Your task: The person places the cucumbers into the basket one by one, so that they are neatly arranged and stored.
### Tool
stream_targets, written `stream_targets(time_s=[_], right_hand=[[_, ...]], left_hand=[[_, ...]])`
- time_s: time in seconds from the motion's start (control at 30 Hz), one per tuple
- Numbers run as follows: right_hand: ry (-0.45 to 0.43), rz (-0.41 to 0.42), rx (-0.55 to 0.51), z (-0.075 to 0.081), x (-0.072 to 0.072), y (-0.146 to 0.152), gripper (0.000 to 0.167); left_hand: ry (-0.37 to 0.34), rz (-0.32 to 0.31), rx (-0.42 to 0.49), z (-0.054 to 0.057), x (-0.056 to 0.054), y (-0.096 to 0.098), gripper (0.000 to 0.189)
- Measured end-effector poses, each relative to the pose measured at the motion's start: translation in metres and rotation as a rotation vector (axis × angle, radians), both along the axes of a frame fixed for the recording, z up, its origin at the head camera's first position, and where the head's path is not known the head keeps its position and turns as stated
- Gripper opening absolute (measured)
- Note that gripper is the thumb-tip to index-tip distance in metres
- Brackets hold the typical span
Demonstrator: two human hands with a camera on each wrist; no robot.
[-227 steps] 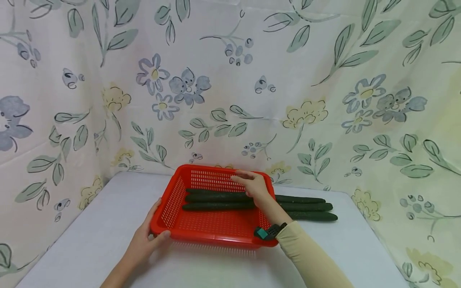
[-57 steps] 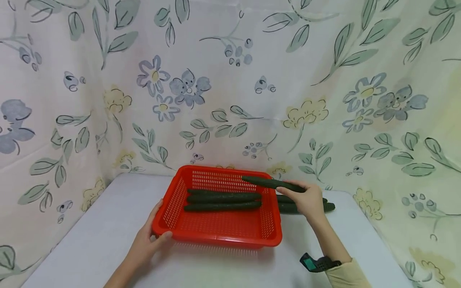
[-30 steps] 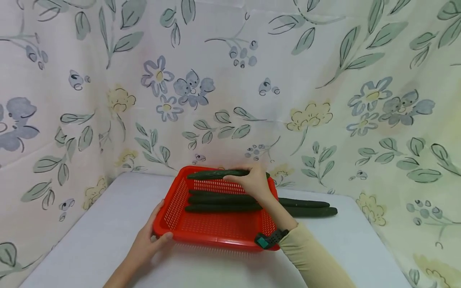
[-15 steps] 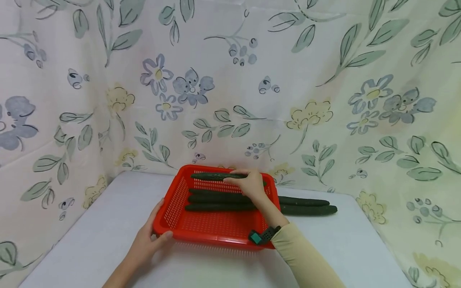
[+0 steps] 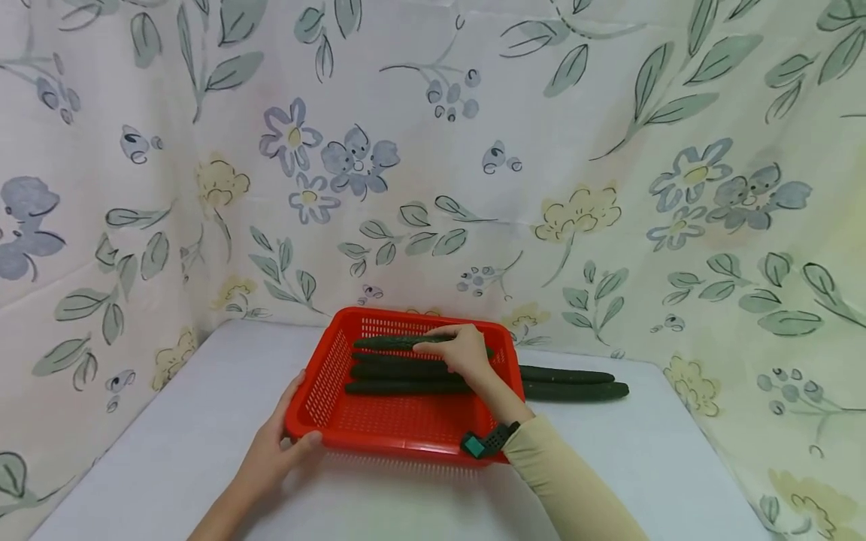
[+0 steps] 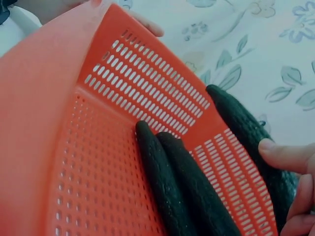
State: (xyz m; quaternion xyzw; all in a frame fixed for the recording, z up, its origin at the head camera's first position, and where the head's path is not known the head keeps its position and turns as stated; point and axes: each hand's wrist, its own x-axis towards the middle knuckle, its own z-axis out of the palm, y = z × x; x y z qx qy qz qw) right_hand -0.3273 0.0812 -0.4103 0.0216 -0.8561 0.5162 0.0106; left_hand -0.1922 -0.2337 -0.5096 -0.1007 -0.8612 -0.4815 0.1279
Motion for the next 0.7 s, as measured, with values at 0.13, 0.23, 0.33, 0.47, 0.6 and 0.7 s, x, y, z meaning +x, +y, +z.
stream_targets(time_s=[0.13, 0.23, 0.33, 0.47, 0.6, 0.7], right_hand=[[-0.027, 0.003, 0.006, -0.0009, 0.0009, 0.001, 0.032], [-0.061, 0.009, -0.016, -0.0005, 0.0022, 0.0007, 0.036], [-0.082, 0.01, -0.048, -0.0003, 0.0029, -0.0011, 0.042], [-0.078, 0.006, -0.076, -0.0016, 0.0031, -0.0034, 0.044], [-0.068, 0.016, -0.088, -0.0026, 0.0022, -0.0043, 0.042], [-0.061, 0.035, -0.105, -0.0023, 0.0008, -0.0036, 0.045]], left_hand=[[0.007, -0.01, 0.001, 0.0001, -0.0026, -0.0001, 0.094], [-0.001, -0.01, -0.001, 0.0004, -0.0033, 0.0001, 0.094], [-0.002, 0.001, -0.006, 0.0005, -0.0027, -0.0006, 0.094], [0.009, 0.009, -0.014, -0.0004, -0.0017, -0.0016, 0.094], [0.013, 0.011, -0.015, -0.0013, -0.0012, -0.0017, 0.094], [0.007, 0.015, -0.016, -0.0014, -0.0007, -0.0014, 0.094]])
